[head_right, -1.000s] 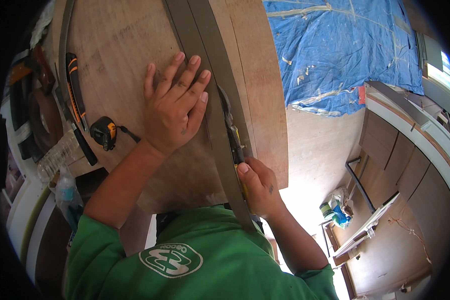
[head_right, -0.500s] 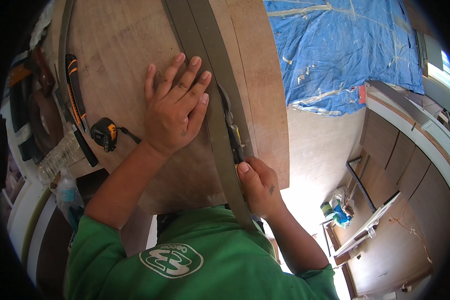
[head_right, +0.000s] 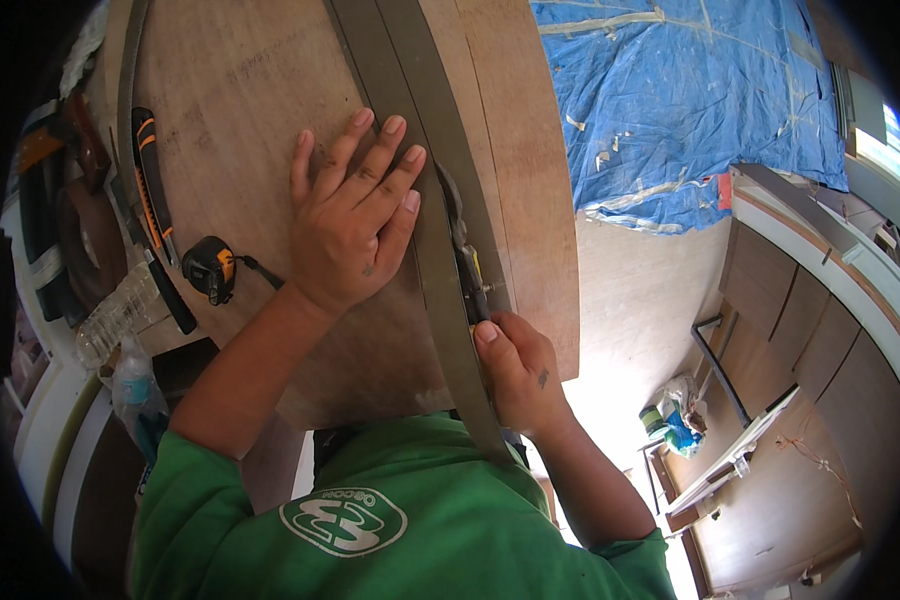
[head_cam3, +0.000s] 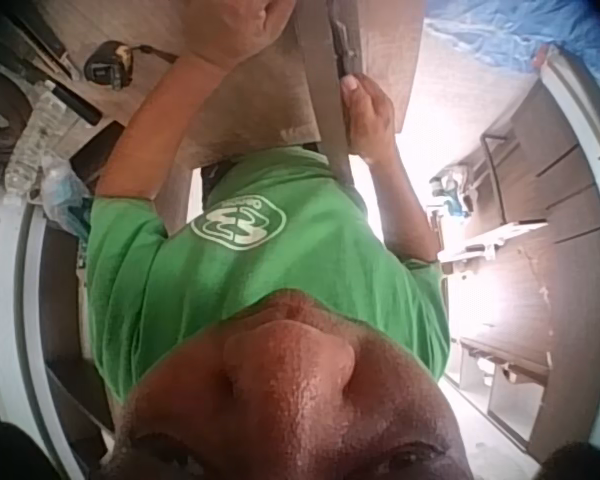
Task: The person uses tin snips to cut a long strip of gray flooring material on a wooden workbench. The person holds the material steady with one hand while cutting along its length with the other, then removes the cut piece.
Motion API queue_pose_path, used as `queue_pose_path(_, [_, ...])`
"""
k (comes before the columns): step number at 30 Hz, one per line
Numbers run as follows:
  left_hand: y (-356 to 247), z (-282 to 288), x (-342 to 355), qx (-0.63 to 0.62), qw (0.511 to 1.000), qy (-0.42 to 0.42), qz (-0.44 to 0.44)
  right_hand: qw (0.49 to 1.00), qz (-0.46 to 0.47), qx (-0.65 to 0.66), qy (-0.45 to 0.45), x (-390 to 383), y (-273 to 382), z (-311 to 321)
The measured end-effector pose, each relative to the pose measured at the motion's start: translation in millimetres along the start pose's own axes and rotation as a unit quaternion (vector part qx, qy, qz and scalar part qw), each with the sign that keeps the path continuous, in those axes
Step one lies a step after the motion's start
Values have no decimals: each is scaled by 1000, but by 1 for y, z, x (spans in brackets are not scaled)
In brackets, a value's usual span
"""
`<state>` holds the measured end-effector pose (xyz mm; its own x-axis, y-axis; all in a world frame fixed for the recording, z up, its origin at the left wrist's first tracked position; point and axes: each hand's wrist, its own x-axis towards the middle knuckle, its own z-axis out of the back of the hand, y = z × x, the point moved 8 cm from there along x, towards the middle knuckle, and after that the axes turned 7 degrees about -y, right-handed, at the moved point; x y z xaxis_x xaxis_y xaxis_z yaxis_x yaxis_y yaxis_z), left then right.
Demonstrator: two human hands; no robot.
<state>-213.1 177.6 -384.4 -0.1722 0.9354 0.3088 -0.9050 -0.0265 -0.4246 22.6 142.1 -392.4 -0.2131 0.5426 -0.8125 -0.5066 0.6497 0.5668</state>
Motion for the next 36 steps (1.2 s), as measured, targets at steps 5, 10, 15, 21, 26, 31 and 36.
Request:
queue_pose_path(5, [1,0,0,-1,1000,-2,2,999,14,-32,-1,1,7,0])
queue_pose_path(10, [1,1,0,-4,1000,2,2,999,12,-47,-14,-2,10,0])
queue_pose_path(15, [1,2,1,-14,1000,3,3,1000,4,-13,-2,3,7,-2])
queue_pose_path(21, [2,2,0,-19,1000,0,8,999,16,-44,0,2,16,-1])
queue_pose_path(26, [5,6,5,-36,999,0,29,999,25,-45,-11,2,19,-1])
queue_pose_path(31, [38,15,48,40,997,-49,36,998,24,-52,-14,2,19,0])
queue_pose_path(36, [77,7,82,132,989,-62,15,998,15,-52,-15,2,21,1])
